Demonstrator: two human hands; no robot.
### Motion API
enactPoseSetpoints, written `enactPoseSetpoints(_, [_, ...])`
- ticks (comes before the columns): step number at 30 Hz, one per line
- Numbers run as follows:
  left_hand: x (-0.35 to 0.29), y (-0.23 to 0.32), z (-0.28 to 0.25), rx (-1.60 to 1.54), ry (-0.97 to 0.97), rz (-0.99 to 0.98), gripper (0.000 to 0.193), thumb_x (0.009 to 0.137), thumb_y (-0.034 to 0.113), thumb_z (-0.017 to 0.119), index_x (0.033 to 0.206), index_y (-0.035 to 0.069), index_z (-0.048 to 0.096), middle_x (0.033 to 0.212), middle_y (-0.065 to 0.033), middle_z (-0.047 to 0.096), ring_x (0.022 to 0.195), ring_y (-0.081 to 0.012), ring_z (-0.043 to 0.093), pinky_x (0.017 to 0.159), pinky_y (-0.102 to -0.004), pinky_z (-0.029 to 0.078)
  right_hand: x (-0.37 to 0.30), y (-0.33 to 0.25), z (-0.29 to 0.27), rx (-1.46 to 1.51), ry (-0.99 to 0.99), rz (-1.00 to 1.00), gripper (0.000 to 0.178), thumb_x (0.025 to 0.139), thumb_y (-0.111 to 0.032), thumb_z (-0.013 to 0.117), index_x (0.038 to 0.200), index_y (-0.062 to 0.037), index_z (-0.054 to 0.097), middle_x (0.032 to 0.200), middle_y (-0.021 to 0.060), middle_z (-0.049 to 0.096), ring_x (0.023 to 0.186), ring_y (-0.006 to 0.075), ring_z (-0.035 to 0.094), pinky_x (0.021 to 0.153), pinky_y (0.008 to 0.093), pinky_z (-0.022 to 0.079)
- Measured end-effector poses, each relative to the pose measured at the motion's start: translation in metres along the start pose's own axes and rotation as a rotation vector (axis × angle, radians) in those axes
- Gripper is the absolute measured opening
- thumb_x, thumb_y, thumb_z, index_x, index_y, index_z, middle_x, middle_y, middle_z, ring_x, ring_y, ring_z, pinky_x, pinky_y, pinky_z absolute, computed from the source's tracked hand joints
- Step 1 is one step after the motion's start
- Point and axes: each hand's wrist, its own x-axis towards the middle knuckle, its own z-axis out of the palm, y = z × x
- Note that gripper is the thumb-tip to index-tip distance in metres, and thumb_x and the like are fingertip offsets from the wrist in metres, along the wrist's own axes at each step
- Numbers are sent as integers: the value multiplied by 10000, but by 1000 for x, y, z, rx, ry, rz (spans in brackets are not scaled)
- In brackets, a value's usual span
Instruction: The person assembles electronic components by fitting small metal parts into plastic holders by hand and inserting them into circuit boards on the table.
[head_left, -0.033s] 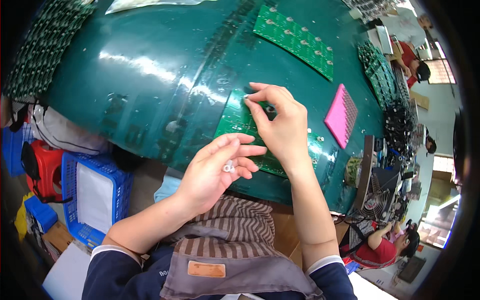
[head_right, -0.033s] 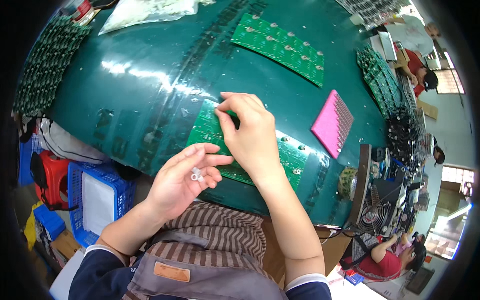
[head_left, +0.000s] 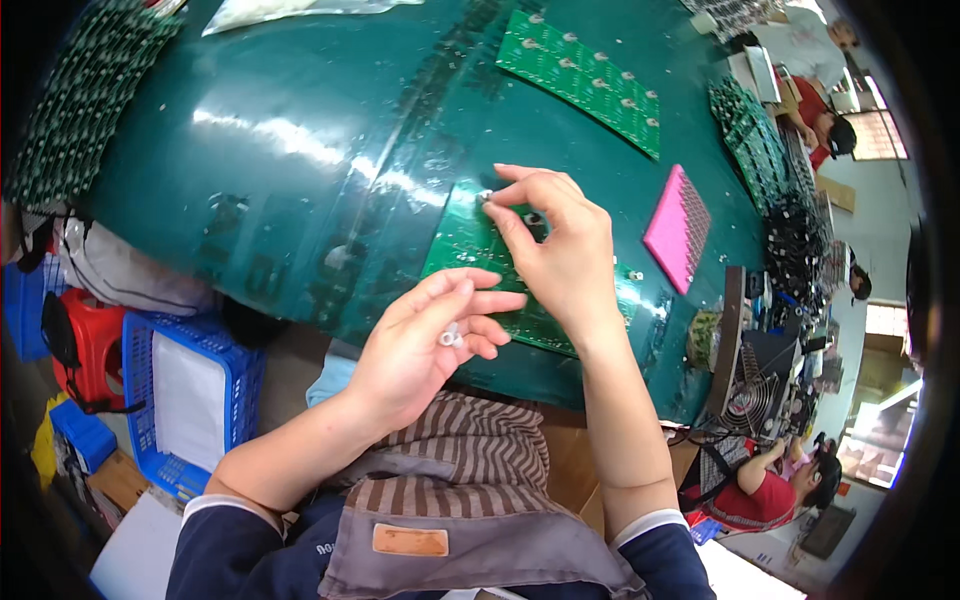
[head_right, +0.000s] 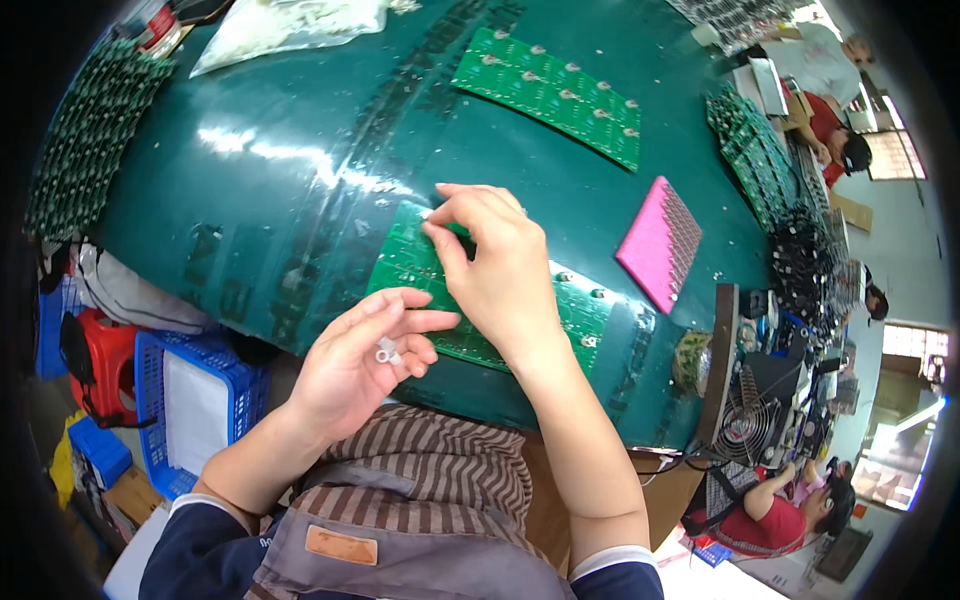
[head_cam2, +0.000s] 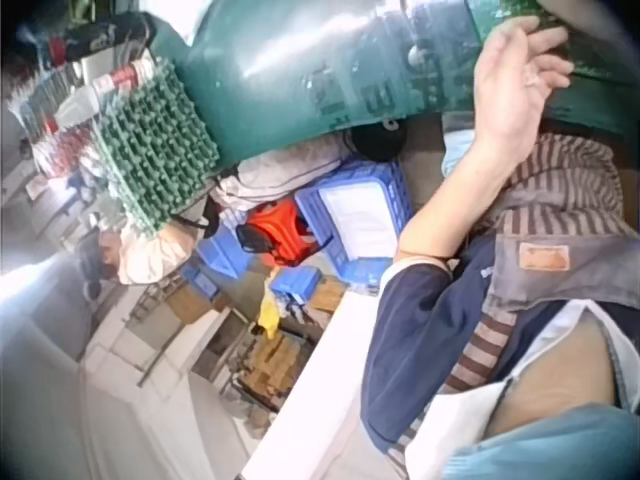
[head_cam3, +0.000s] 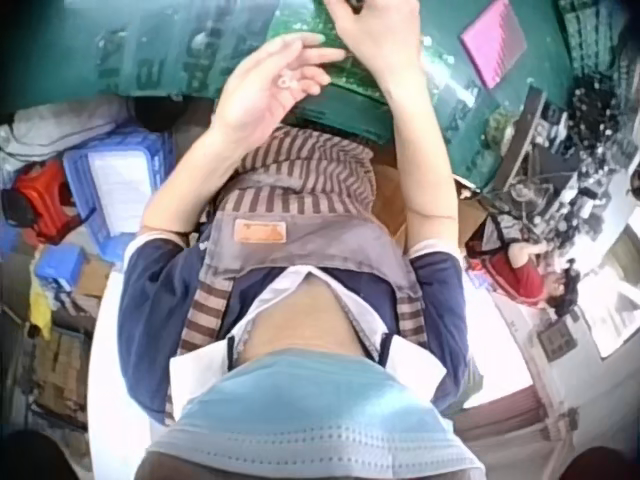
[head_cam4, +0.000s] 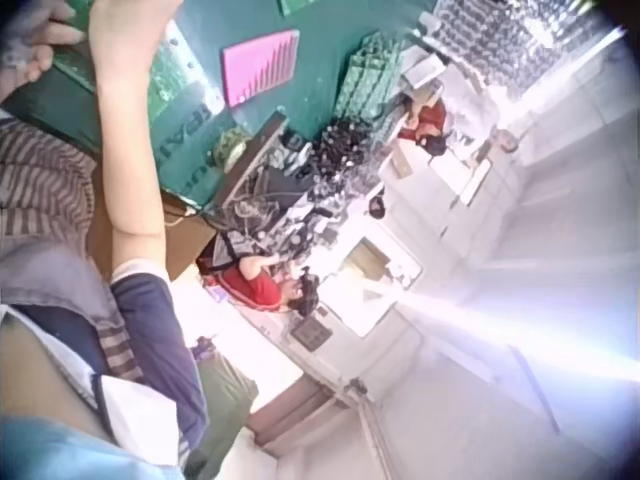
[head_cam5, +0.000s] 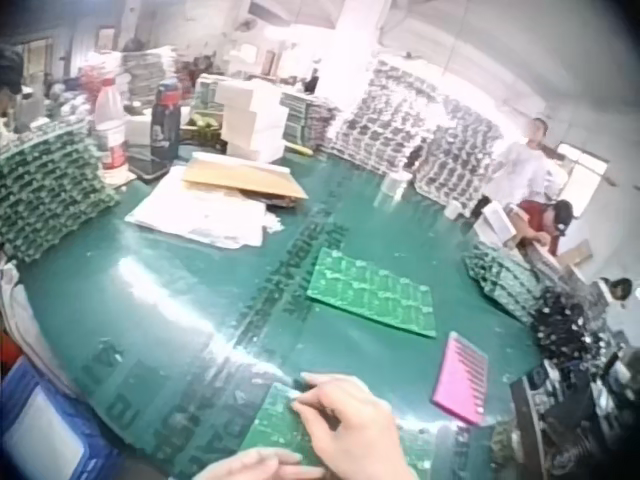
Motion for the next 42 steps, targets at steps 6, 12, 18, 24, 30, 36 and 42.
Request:
enactPoseSetpoints(6, [-1, -3, 0, 50, 24, 16, 253, 955, 204, 400, 1073, 2, 498, 1098, -205, 566, 761, -144, 580, 676, -268, 486, -14, 41, -60, -301, 262, 93, 83, 722, -73, 673, 796, -55, 641, 884, 107, 651, 847, 245, 618, 779, 331, 472])
enactPoseSetpoints(12, [-1, -2, 4, 162, -10, 15, 284, 949, 193, 427, 1108, -23, 519, 1037, -133, 586, 739, -106, 549, 649, -235, 458, -35, 129, -126, -590, 438, 360, 100, 769, -122, 646, 823, -40, 631, 770, 98, 602, 678, 212, 583, 647, 314, 471])
enactPoseSetpoints(18, [-5, -4, 5, 256, -72, 2, 364, 941, 188, 451, 1218, -48, 467, 940, -36, 563, 757, -78, 502, 652, -208, 415, -30, 150, -131, -608, 366, 337, 112, 805, -137, 614, 822, -29, 593, 768, 112, 587, 713, 255, 570, 663, 356, 454])
enactPoseSetpoints(24, [-1, -11, 21, 178, -8, 0, 312, 910, 136, 511, 1179, -23, 503, 937, -41, 564, 771, -81, 505, 682, -214, 423, -34, 139, -121, -591, 499, 366, 92, 822, -105, 576, 834, -17, 552, 795, 137, 587, 734, 299, 559, 672, 379, 441])
enactPoseSetpoints(30, [2, -18, 18, 111, -8, -57, 248, 869, 119, 577, 1085, -4, 561, 939, -63, 595, 801, -97, 542, 721, -222, 450, -64, 18, -74, 366, 280, 420, 44, 844, -19, 569, 878, -1, 548, 863, 61, 613, 777, 78, 525, 713, 209, 424])
enactPoseSetpoints(36, [3, -24, 29, 21, -61, -109, 245, 825, 88, 632, 1051, 1, 591, 899, -56, 613, 816, -106, 557, 723, -214, 455, -95, -30, -53, 783, 151, 349, 137, 788, 98, 584, 899, 34, 538, 919, 131, 595, 895, 189, 590, 803, 299, 470])
enactPoseSetpoints(42, [2, -28, 25, 44, -49, -111, 275, 810, 74, 646, 1064, -8, 583, 904, -69, 618, 810, -111, 570, 707, -216, 462, -101, -28, -49, 818, 188, 367, 138, 776, 104, 596, 889, 35, 557, 911, 133, 597, 880, 190, 595, 782, 285, 479])
